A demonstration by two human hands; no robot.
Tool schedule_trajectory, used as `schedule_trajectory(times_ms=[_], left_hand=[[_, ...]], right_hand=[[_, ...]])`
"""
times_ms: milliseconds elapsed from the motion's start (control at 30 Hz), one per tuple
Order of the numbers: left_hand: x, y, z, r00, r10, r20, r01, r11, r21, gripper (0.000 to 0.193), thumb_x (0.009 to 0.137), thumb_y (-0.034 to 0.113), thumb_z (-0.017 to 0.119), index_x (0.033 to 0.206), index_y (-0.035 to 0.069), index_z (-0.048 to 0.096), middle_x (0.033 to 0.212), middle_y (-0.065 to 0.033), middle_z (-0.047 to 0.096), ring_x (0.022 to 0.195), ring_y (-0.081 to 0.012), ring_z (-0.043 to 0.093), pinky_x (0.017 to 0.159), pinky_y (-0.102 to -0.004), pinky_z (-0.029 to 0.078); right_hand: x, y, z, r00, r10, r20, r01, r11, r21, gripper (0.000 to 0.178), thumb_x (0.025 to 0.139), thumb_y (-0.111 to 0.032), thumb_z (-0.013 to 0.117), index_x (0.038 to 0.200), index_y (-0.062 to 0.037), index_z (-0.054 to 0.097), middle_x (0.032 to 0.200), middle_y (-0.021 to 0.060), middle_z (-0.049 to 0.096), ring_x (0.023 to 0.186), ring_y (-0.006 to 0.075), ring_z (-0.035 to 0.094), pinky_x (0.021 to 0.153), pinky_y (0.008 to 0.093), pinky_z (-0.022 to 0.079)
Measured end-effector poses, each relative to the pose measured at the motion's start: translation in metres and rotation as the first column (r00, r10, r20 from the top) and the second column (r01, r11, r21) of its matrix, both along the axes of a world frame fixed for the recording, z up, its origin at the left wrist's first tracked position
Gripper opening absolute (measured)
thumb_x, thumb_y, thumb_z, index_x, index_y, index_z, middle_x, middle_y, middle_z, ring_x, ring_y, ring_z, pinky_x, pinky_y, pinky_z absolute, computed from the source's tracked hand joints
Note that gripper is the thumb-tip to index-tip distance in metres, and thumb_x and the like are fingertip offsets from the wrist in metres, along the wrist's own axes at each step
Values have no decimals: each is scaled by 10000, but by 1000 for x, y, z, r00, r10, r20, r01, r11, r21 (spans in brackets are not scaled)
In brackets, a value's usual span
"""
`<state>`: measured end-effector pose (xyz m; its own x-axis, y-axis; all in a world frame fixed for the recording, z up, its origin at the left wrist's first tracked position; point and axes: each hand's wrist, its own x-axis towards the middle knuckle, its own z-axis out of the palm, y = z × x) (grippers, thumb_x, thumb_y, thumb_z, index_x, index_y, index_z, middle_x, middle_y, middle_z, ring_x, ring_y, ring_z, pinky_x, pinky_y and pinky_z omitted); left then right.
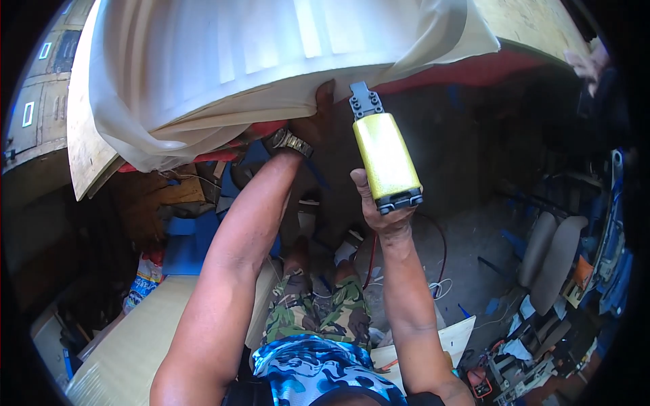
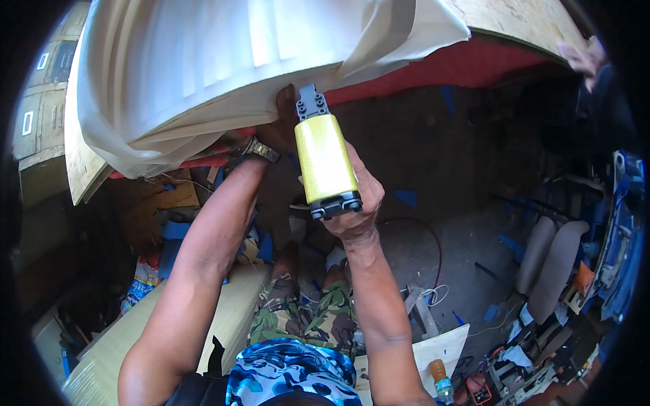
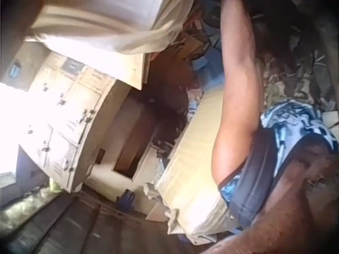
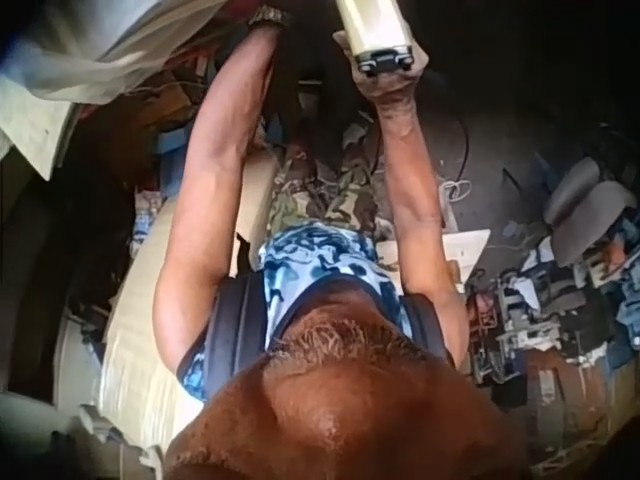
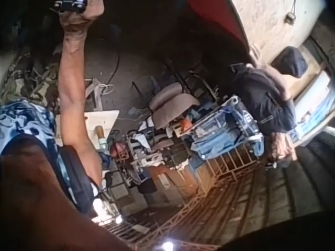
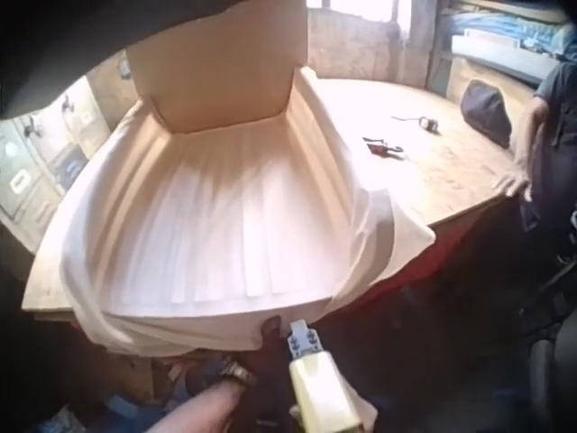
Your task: The recorder is using a pneumatic stapler to attach white fabric to a wooden furniture frame on a workbench.
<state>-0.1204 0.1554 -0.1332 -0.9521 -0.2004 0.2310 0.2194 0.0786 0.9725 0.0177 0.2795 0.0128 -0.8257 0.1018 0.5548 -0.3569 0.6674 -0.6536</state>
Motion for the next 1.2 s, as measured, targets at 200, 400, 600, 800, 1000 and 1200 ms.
schedule_trajectory(times_ms=[200,400,600,800,1000,1200], left_hand=[[-7,-39,-15,859,-443,257,477,875,-86,461,1069,361,302,1434,103,417,1443,-100,491,1370,-245,419,1170,-454,331],[-3,-33,33,752,-517,409,598,796,-92,600,1016,548,318,1333,69,494,1213,-182,622,1169,-299,599,981,-509,504],[1,-24,20,852,-498,159,505,863,-1,392,1043,374,410,1164,106,670,1087,-92,723,1041,-290,680,875,-404,545],[-9,-30,9,795,-585,159,593,805,-8,404,1053,377,382,1211,107,638,1145,-84,703,1089,-289,658,923,-410,527],[-14,-30,0,894,-449,10,425,839,-341,313,990,329,516,1165,101,642,1069,-112,699,1009,-295,665,866,-428,531],[-27,-33,-24,763,-557,327,646,659,-385,404,983,519,501,914,135,609,754,-61,605,601,-159,517,537,-334,445]], right_hand=[[-3,3,-19,999,-26,26,27,999,-21,306,864,-250,776,1047,-20,689,924,89,722,752,276,713,663,340,556],[-6,-2,-35,998,43,-42,-40,997,59,209,853,-180,762,1020,-92,671,916,49,701,723,248,703,601,340,558],[-13,-12,-38,996,19,-90,-12,997,77,205,843,-148,762,1020,-99,672,923,55,703,723,254,703,610,344,567],[-18,-20,-39,998,24,-51,-29,994,-101,327,810,-156,794,1107,-66,690,973,96,710,795,237,713,664,305,573],[-15,-29,-31,999,27,-26,-30,990,-136,437,768,-127,834,1152,-12,659,1081,125,697,892,243,727,750,318,591],[-13,-33,-30,997,56,-48,-63,987,-150,591,718,-111,873,1217,37,594,1061,141,705,895,260,733,751,315,596]])
